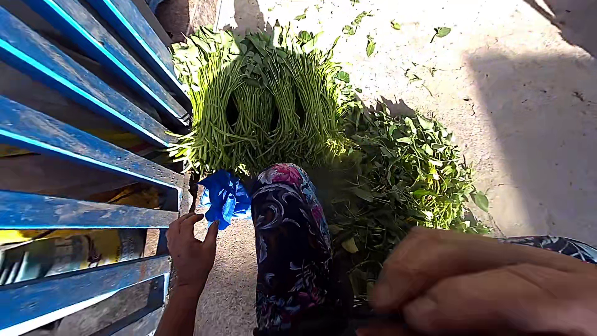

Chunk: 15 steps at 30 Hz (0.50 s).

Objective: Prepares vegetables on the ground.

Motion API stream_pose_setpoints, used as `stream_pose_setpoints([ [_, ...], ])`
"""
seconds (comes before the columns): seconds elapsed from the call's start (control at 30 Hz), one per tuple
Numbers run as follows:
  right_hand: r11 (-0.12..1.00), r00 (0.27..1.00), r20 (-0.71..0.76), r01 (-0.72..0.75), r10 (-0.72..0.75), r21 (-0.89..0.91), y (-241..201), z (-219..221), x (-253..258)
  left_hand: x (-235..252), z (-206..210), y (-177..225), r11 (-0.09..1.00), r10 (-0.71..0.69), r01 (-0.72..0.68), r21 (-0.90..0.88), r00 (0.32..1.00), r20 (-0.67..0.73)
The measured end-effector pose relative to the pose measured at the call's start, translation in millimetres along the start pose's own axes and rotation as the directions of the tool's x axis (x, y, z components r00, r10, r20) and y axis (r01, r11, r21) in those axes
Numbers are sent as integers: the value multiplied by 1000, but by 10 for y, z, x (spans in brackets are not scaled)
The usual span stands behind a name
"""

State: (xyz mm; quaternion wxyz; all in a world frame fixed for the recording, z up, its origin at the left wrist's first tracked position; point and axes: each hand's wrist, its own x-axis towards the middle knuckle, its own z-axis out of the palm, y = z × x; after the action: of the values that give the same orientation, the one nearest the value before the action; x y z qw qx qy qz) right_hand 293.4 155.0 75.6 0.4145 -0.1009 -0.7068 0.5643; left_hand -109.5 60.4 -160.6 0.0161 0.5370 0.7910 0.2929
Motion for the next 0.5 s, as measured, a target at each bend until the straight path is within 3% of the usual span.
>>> stream_pose_setpoints([
  [0.1, 954, 952, 220, -153, 212, -257, 530, -10, -90, -27, -105, 209, 995, -42, 40, -94, 999, -12],
  [0.2, 892, 851, 415, -126, 322, -434, 896, 261, -256, -35, -170, 401, 985, -57, 53, -164, 998, -19],
  [0.3, 931, 844, 488, -35, 223, -364, 941, 583, -234, -36, -252, 605, 977, -17, 5, -211, 998, -56],
  [0.43, 982, 883, 457, -28, 112, -186, 995, 880, -11, -7, -378, 925, 952, 16, -47, -302, 995, -103],
  [0.5, 976, 860, 497, -6, 115, -216, 1006, 919, 76, 21, -452, 1011, 940, 12, -46, -338, 995, -102],
])
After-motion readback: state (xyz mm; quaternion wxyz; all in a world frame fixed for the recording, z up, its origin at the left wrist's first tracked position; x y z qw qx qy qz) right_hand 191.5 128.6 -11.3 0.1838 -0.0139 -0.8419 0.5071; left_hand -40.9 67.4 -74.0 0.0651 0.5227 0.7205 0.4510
